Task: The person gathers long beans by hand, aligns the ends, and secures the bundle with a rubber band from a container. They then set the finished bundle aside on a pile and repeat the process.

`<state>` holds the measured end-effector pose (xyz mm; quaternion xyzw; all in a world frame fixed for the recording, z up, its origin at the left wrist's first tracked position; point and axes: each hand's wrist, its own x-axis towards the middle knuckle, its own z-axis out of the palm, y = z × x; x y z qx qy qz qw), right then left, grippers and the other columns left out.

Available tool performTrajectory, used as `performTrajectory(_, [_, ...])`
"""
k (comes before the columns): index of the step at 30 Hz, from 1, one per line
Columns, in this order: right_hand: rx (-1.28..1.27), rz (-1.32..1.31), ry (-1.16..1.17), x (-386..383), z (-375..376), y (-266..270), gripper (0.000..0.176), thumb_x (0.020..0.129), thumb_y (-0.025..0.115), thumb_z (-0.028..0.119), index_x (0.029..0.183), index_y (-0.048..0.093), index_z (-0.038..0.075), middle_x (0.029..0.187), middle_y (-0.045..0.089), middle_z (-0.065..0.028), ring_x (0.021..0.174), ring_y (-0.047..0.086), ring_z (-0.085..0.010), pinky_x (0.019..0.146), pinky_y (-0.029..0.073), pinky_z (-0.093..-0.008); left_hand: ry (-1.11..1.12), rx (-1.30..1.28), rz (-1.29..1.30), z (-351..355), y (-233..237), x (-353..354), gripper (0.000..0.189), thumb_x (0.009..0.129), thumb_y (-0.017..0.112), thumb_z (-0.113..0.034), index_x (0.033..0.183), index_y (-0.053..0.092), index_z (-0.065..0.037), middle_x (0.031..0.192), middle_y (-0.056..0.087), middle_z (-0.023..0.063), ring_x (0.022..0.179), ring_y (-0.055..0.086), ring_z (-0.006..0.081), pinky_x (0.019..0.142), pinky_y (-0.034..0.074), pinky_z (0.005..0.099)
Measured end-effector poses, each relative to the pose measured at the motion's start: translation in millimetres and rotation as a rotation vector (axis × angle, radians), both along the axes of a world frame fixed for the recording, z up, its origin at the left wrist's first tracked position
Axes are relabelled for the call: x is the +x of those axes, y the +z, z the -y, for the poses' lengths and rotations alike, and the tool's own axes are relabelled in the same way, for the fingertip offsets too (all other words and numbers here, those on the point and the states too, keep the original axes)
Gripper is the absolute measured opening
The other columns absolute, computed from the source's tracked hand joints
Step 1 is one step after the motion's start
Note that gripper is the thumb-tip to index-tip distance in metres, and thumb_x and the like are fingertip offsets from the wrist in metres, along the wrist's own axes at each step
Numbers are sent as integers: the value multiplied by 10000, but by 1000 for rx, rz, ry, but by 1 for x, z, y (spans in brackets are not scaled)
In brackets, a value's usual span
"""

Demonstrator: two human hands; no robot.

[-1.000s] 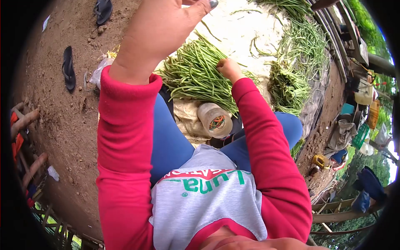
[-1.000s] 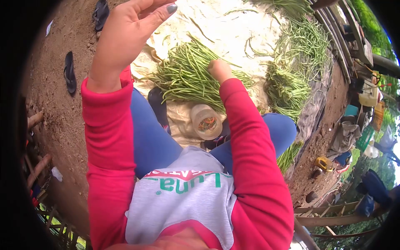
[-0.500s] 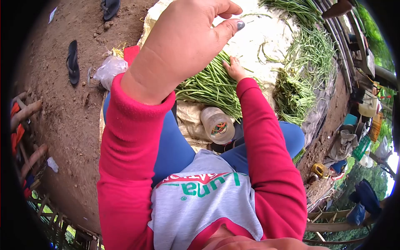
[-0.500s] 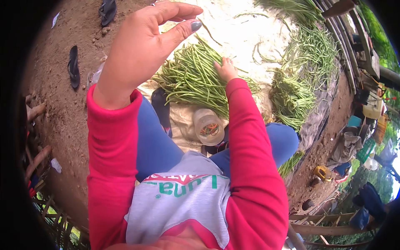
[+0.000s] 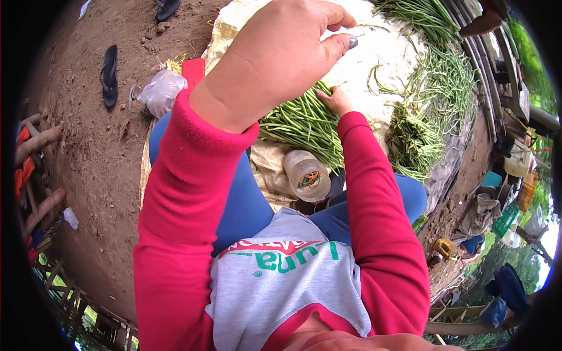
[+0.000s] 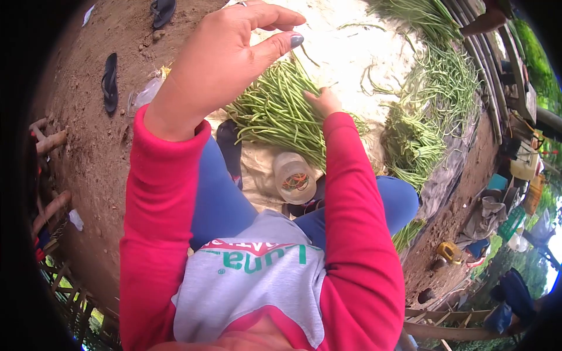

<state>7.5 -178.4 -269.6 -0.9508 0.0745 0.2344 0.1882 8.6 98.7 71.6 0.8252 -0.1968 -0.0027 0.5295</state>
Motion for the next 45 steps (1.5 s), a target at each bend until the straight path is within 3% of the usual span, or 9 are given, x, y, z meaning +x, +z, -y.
performTrajectory(5, [-19,-226,29,6,2,15,888,772,571,670,1202,556,-107,1168,597,-297,1099,589,-377,958,452,-407,7,41,282,-3,2,-4,278,846,597,-133,1042,657,54,907,673,241,834,661,367,764,521,386])
performTrajectory(15, [439,-275,-77,4,27,16,700,677,801,357,1213,571,-30,1094,660,-180,992,630,-251,888,476,-346,0,38,85,-5,0,-1,258,844,593,-123,1013,660,61,870,676,229,789,667,346,732,529,375])
performTrajectory(20, [75,-267,137,17,19,38,597,652,767,303,1137,623,-15,1080,666,-190,989,640,-286,872,492,-369,-25,176,325,-7,-12,3,270,870,569,-171,1011,663,39,891,682,210,782,658,346,737,530,395])
performTrajectory(22, [14,-239,165,16,15,44,547,636,788,208,1115,633,-5,948,694,-170,871,650,-250,842,488,-353,-21,210,394,-9,-16,3,277,875,562,-184,1015,663,33,891,683,203,784,657,347,737,530,399])
performTrajectory(26, [-33,-217,171,5,6,57,570,633,725,215,1127,599,-38,1058,654,-232,1000,636,-322,859,500,-383,-5,265,463,-11,-19,1,286,881,554,-207,1014,665,21,873,685,194,774,656,349,747,528,401])
performTrajectory(30, [-21,-234,208,-3,-8,87,421,671,676,182,1033,615,-26,897,691,-192,837,679,-305,771,529,-377,-16,249,392,-10,-23,0,315,871,557,-218,1051,656,21,875,679,212,773,652,364,768,525,408])
performTrajectory(33, [-112,-155,263,1,-7,106,351,678,649,170,969,634,-27,802,684,-178,740,679,-280,710,532,-365,37,246,433,-11,-28,-4,277,878,624,-283,870,670,-10,731,670,156,637,636,292,670,519,383])
performTrajectory(35, [-23,-115,235,0,3,117,372,670,654,178,970,619,-40,789,671,-172,694,659,-267,677,518,-355,17,102,45,-12,-24,-12,319,896,632,-224,1133,650,-11,1020,696,141,937,668,207,851,502,302])
performTrajectory(45, [362,-154,-69,-21,36,197,405,754,718,180,1066,571,-31,739,653,-90,615,614,-142,566,489,-287,-16,290,150,-12,-46,-18,316,891,607,-261,1088,665,-21,959,695,166,872,672,253,812,513,344])
